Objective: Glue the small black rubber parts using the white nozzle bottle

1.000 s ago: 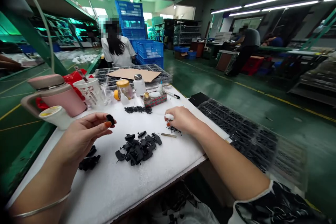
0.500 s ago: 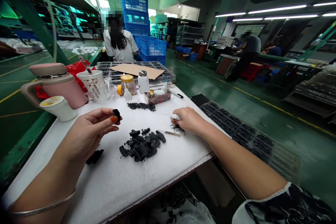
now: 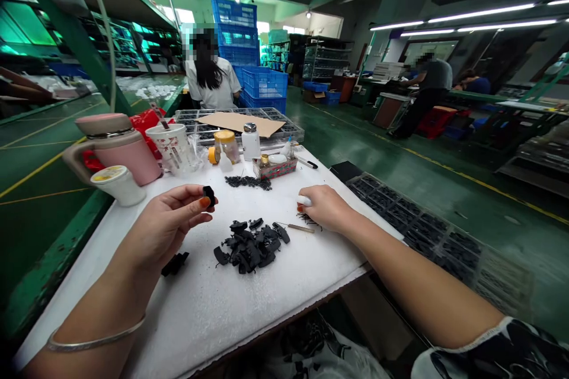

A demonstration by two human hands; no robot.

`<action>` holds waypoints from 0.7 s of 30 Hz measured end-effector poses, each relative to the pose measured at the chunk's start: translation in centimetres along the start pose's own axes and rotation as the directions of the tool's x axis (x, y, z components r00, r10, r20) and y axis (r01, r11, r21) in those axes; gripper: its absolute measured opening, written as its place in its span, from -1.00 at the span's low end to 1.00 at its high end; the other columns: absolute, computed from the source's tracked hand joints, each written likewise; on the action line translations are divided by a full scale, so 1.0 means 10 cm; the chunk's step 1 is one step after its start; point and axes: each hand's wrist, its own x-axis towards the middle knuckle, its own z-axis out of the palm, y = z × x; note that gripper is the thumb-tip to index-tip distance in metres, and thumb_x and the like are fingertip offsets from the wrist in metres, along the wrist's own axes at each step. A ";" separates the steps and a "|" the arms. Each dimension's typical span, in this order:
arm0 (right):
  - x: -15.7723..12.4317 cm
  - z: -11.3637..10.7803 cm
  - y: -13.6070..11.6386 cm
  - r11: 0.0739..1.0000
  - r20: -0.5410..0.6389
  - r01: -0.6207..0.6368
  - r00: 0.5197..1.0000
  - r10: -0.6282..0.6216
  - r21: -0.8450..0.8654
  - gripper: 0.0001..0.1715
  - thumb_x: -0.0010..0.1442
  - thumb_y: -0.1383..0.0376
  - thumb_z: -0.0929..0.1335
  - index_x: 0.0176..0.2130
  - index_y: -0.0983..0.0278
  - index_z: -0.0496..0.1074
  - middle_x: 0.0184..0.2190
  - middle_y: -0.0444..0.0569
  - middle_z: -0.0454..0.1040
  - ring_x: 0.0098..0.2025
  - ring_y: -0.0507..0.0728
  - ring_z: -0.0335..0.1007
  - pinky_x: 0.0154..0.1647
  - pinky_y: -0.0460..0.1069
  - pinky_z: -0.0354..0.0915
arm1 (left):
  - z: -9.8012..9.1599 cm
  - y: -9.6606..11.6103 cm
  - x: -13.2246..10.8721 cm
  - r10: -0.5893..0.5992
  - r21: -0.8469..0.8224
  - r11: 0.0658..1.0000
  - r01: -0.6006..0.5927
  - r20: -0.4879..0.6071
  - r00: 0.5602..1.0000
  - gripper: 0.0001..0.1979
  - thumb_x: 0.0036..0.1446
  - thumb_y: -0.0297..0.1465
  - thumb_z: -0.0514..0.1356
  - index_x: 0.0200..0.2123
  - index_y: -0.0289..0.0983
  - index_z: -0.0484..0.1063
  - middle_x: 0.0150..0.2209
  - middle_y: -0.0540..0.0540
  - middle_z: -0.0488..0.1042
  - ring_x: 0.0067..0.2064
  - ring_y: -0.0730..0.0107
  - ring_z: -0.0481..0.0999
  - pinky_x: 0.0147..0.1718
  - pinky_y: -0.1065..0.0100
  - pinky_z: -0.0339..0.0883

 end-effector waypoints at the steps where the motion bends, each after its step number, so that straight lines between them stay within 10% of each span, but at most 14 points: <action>1: 0.01 0.00 0.01 1.000 -0.033 -0.010 0.999 0.010 0.012 -0.89 0.08 0.33 0.33 -0.40 0.26 0.48 -0.38 -0.03 0.55 -0.28 0.15 0.42 -0.31 -0.07 0.17 | 0.00 0.00 0.00 -0.016 -0.023 1.000 0.016 0.011 1.000 -0.74 -0.14 -0.38 0.42 -0.33 -0.30 0.51 -0.39 -0.03 0.53 -0.36 0.50 0.50 -0.39 0.52 0.42; 10: 0.10 -0.09 0.00 0.972 -0.254 0.001 0.965 0.060 0.234 -0.87 0.08 0.28 0.34 -0.41 0.24 0.51 -0.44 -0.09 0.55 -0.35 0.14 0.44 -0.35 -0.05 0.24 | 0.00 0.03 -0.01 -0.099 -0.249 0.960 0.125 0.112 0.989 -0.60 -0.14 -0.49 0.41 -0.15 -0.27 0.52 -0.38 -0.05 0.55 -0.40 0.56 0.52 -0.45 0.63 0.41; 16: 0.07 -0.24 -0.63 0.687 -0.304 0.195 0.952 0.039 0.700 -0.83 0.06 0.20 0.42 -0.43 0.27 0.47 -0.55 -0.07 0.50 -0.53 0.08 0.43 -0.50 -0.05 0.36 | -0.02 0.02 -0.03 -0.098 -0.315 0.938 0.143 0.156 0.983 -0.65 -0.18 -0.48 0.44 -0.23 -0.26 0.55 -0.44 -0.03 0.54 -0.45 0.57 0.51 -0.50 0.64 0.40; 21: -0.01 -0.20 -1.16 0.573 -0.354 0.413 0.910 -0.217 0.708 -0.79 0.14 0.17 0.41 -0.42 0.27 0.47 -0.53 -0.09 0.49 -0.49 0.05 0.40 -0.49 -0.07 0.33 | -0.05 -0.01 -0.02 -0.077 -0.283 0.951 0.124 0.172 0.982 -0.64 -0.20 -0.43 0.45 -0.24 -0.26 0.55 -0.47 -0.03 0.53 -0.48 0.57 0.49 -0.51 0.63 0.38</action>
